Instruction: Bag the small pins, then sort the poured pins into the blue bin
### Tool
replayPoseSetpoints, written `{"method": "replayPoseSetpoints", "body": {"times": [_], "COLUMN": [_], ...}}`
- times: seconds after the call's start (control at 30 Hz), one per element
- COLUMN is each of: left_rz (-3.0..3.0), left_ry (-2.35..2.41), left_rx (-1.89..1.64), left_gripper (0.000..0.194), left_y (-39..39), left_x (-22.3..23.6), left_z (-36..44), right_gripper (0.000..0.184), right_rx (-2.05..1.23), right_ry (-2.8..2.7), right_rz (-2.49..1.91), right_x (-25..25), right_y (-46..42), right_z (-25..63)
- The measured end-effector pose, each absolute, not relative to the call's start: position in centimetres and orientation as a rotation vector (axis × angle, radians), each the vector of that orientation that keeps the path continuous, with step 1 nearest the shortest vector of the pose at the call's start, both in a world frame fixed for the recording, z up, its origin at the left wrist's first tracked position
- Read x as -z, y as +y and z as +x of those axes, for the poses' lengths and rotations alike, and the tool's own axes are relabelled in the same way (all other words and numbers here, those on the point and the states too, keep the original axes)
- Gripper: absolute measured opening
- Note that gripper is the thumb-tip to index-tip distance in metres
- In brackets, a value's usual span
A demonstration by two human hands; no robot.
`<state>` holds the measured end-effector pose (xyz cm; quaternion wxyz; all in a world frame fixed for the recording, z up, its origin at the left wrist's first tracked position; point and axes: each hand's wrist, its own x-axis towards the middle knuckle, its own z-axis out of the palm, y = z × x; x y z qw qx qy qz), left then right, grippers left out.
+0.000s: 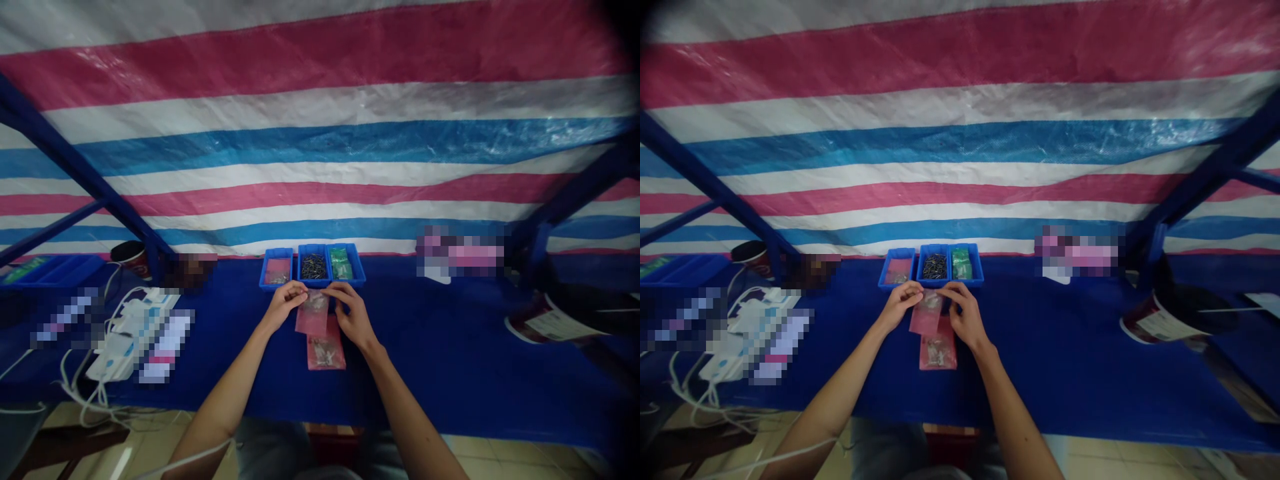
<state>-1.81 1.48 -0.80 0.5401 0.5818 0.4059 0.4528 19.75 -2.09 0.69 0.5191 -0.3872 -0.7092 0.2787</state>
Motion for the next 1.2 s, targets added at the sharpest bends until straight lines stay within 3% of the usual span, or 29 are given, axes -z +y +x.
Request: {"method": "replayPoseSetpoints", "body": {"times": [0.23, 0.5, 0.7, 0.87, 1.03, 1.2], "left_rz": [1.441, 1.596, 1.627, 1.590, 1.637, 1.673], "left_ry": [1.019, 1.033, 1.015, 0.993, 1.094, 1.155], "left_rx": [-1.051, -1.046, -1.115, -1.130, -1.058, -1.109], "left_gripper": [0.032, 0.048, 0.043, 0.059, 0.041, 0.040], "left_y": [1.5, 1.0, 1.1, 1.1, 1.1, 1.1], "left_x": [0.6, 0.6, 0.9, 1.3, 1.9, 1.8], "left_z": [-1.7, -1.0, -1.2, -1.3, -1.1, -1.1], "right_gripper": [0.033, 0.017, 0.028, 0.026, 0.024, 0.023], "right_rx": [-0.464, -0.493, -0.575, -0.601, -0.599, -0.516], "right_ry": [-1.798, -1.631, -1.626, -1.611, -1.617, -1.727], "right_rz": [-0.977, -1.071, -1.089, -1.094, -1.119, -1.152], "right_x": [0.1, -0.1, 0.2, 0.1, -0.1, -0.3], "right_y": [-2.0, -2.0, -2.1, -2.3, -2.3, -2.2], "right_z": [19.5, 19.8, 19.7, 19.5, 19.4, 19.2]}}
